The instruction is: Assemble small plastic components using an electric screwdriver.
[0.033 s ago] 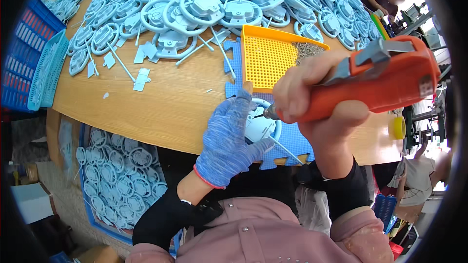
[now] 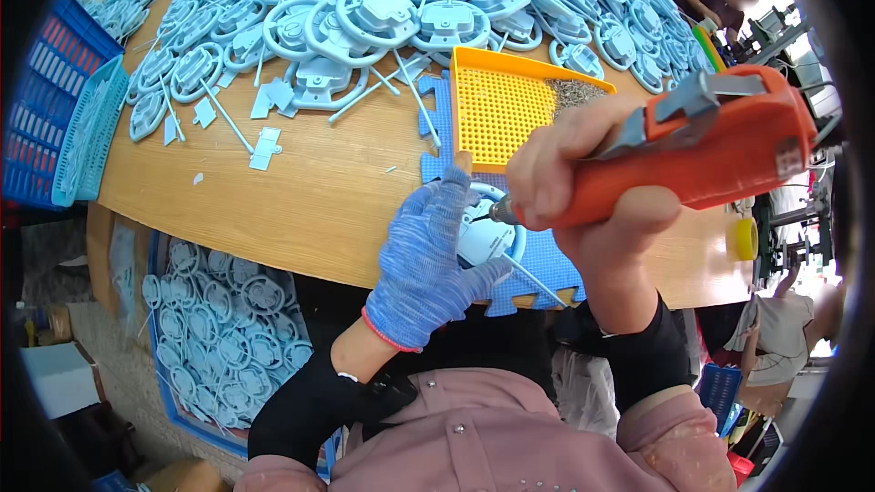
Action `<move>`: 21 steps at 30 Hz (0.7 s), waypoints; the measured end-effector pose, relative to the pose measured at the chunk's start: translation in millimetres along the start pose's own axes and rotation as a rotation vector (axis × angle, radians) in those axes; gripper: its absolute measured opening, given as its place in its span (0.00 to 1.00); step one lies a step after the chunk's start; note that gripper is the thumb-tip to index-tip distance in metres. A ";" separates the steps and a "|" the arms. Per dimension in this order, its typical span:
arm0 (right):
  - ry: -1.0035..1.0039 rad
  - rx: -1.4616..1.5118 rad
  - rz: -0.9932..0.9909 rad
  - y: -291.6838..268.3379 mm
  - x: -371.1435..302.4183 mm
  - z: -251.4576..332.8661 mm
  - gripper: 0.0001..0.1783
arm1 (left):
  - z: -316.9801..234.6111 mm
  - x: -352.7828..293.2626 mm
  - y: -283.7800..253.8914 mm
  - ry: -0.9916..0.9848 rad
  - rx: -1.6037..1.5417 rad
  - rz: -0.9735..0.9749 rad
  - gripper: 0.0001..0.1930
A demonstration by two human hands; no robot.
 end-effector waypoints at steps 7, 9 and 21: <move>0.031 0.024 0.023 1.5 -1.6 -6.2 0.37 | 3.0 -5.6 0.4 -0.015 0.028 -0.004 0.50; 0.034 -0.002 0.019 3.0 -0.7 -6.5 0.37 | 2.2 -5.4 -1.2 -0.024 0.021 -0.015 0.49; 0.066 -0.074 0.092 8.5 3.9 -15.3 0.31 | 23.1 1.7 29.6 -0.073 -0.220 -0.035 0.47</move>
Point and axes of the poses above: each hand's wrist, its own x-axis towards the middle knuckle, its own y-axis out of the palm, z = x × y, the point moved 2 cm from there along x, towards the middle knuckle, and after that the axes turned 10 degrees about x, right-handed, at the moved point
